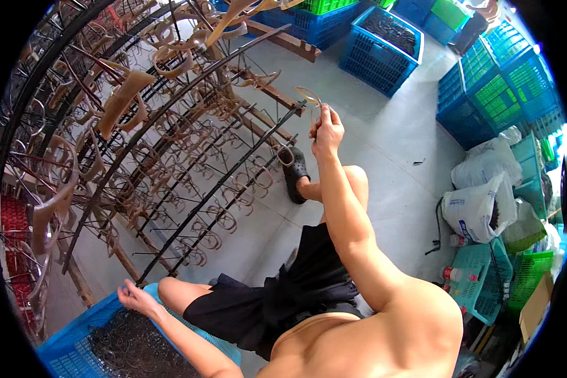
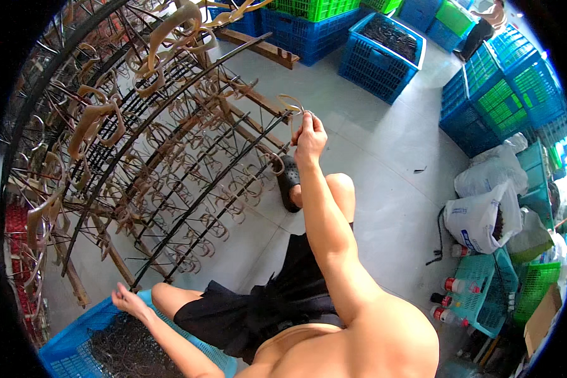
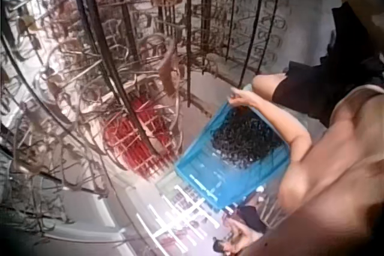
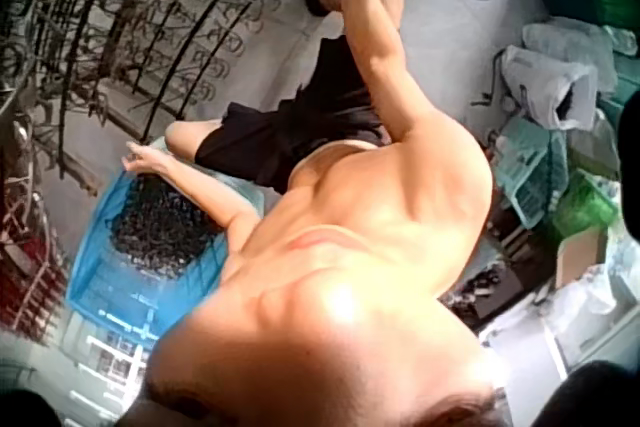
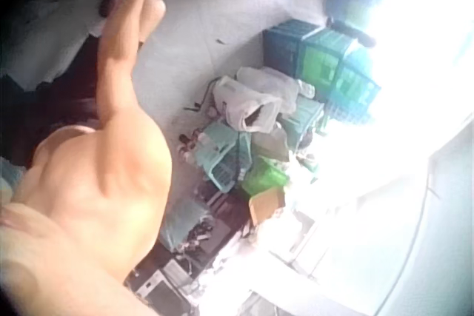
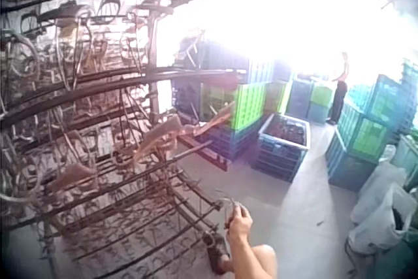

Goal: The person sits on a crate and repeatedly picks metal hooks from a blue basket, then attaches them to a metal rack structure. The person handles hooks one at a time and places them onto horizontal bars of the rack.

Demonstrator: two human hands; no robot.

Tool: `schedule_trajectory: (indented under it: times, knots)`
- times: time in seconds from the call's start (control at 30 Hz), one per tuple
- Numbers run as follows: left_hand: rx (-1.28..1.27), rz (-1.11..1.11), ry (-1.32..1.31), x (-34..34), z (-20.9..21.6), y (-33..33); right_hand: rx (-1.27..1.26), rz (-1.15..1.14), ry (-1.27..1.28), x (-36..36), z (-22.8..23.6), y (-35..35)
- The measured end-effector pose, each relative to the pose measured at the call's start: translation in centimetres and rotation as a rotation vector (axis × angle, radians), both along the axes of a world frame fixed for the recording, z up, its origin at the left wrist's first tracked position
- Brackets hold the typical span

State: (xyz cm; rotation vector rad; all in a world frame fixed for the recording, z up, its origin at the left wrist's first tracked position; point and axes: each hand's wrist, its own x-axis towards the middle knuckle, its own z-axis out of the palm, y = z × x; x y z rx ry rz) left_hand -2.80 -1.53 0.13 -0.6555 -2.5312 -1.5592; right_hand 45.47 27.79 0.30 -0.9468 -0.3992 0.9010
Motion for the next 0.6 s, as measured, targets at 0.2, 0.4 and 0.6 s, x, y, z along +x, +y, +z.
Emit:
schedule_trajectory:
  times: [0.2, 0.4, 0.6]
  knots:
    - [0.114, -0.367, -0.538, 2.9, 1.7, 2.3, -0.099, 0.383, -0.033, -1.2, 0.0, 4.2]
    - [0.262, -0.370, -0.693, 5.2, 2.3, 2.6, -0.071, 0.461, 0.047, -0.7, 0.6, 4.3]
    - [0.217, -0.354, -0.612, 6.2, 2.7, 2.3, -0.075, 0.443, 0.072, -1.3, 0.7, 4.7]
